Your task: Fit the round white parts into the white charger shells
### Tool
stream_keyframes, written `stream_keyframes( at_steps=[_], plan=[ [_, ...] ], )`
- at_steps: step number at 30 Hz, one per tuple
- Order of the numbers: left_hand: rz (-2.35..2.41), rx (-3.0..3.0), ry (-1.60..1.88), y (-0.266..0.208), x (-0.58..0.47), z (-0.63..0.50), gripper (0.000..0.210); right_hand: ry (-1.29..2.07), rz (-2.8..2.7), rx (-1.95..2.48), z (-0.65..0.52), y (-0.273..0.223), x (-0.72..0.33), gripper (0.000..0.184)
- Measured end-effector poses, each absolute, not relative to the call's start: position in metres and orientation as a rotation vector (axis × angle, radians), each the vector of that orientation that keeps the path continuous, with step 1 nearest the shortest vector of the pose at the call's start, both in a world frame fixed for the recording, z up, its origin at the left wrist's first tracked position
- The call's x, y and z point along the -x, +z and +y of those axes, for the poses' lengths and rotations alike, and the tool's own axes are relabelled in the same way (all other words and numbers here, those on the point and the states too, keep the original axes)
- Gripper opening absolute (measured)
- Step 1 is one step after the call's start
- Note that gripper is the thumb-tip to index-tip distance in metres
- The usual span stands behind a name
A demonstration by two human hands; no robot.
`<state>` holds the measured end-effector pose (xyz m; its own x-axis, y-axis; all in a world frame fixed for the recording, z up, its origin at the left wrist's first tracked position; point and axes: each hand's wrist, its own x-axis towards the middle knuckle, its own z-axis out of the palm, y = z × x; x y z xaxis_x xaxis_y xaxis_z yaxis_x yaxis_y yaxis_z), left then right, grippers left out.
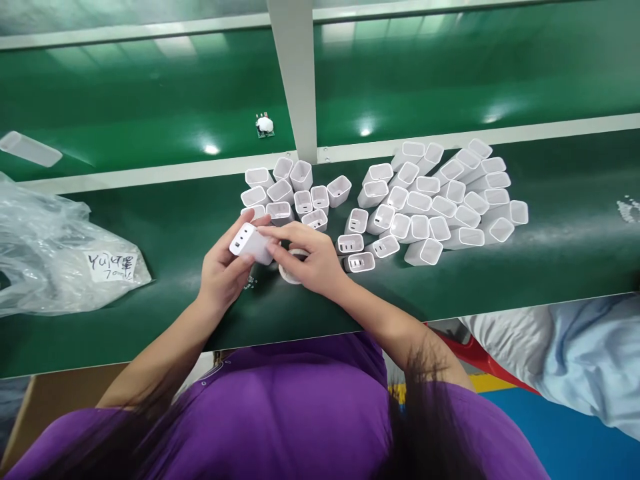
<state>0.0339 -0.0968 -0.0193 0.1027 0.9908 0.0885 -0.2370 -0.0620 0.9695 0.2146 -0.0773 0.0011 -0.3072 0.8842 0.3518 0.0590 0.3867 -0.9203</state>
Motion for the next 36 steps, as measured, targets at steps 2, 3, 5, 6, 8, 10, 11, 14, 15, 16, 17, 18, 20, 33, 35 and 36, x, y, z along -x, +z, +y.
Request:
stream_keyframes(
  at_steps=[2,3,5,6,8,10,11,14,15,16,17,18,20,33,35,36],
  plan=[
    [0.898,-0.990,1.257,-0.018,-0.036,-0.095,0.056,1.337,-1.506,0.918,-0.074,0.003,-0.216,0.028],
    [0.891,-0.933,1.245,-0.016,-0.037,-0.094,0.056,1.446,-1.409,0.943,-0.072,0.003,-0.217,0.031],
    [0.875,-0.843,1.226,-0.013,-0.039,-0.092,0.055,1.584,-1.185,0.957,-0.067,0.003,-0.218,0.031],
    [0.865,-0.809,1.217,-0.011,-0.040,-0.091,0.053,1.619,-1.062,0.952,-0.065,0.003,-0.218,0.032],
    [0.848,-0.771,1.197,-0.008,-0.042,-0.092,0.046,1.683,-0.821,0.939,-0.062,0.005,-0.218,0.036],
    [0.831,-0.769,1.179,-0.006,-0.043,-0.093,0.041,1.789,-0.660,0.914,-0.062,0.008,-0.218,0.044],
    [0.825,-0.779,1.173,-0.006,-0.044,-0.093,0.039,1.870,-0.629,0.895,-0.064,0.011,-0.217,0.048],
    [0.819,-0.816,1.170,-0.007,-0.044,-0.094,0.039,2.111,-0.651,0.820,-0.070,0.016,-0.214,0.058],
    [0.820,-0.824,1.170,-0.008,-0.044,-0.094,0.040,2.148,-0.657,0.808,-0.072,0.016,-0.213,0.059],
    [0.822,-0.829,1.169,-0.008,-0.044,-0.094,0.040,2.151,-0.649,0.815,-0.074,0.017,-0.213,0.058],
    [0.825,-0.831,1.169,-0.009,-0.044,-0.093,0.041,2.123,-0.627,0.834,-0.075,0.017,-0.213,0.056],
    [0.827,-0.831,1.166,-0.009,-0.044,-0.093,0.041,2.078,-0.605,0.858,-0.075,0.018,-0.213,0.053],
    [0.840,-0.827,1.162,-0.009,-0.044,-0.093,0.043,2.010,-0.610,0.873,-0.076,0.019,-0.214,0.045],
    [0.801,-0.964,1.122,-0.010,-0.043,-0.102,0.041,0.852,-1.627,1.038,-0.095,0.008,-0.212,0.009],
    [0.778,-1.010,1.109,-0.009,-0.042,-0.104,0.037,0.727,-1.705,1.002,-0.093,0.008,-0.212,0.006],
    [0.771,-1.038,1.103,-0.009,-0.041,-0.104,0.035,0.689,-1.722,0.985,-0.093,0.009,-0.212,0.006]
  ],
)
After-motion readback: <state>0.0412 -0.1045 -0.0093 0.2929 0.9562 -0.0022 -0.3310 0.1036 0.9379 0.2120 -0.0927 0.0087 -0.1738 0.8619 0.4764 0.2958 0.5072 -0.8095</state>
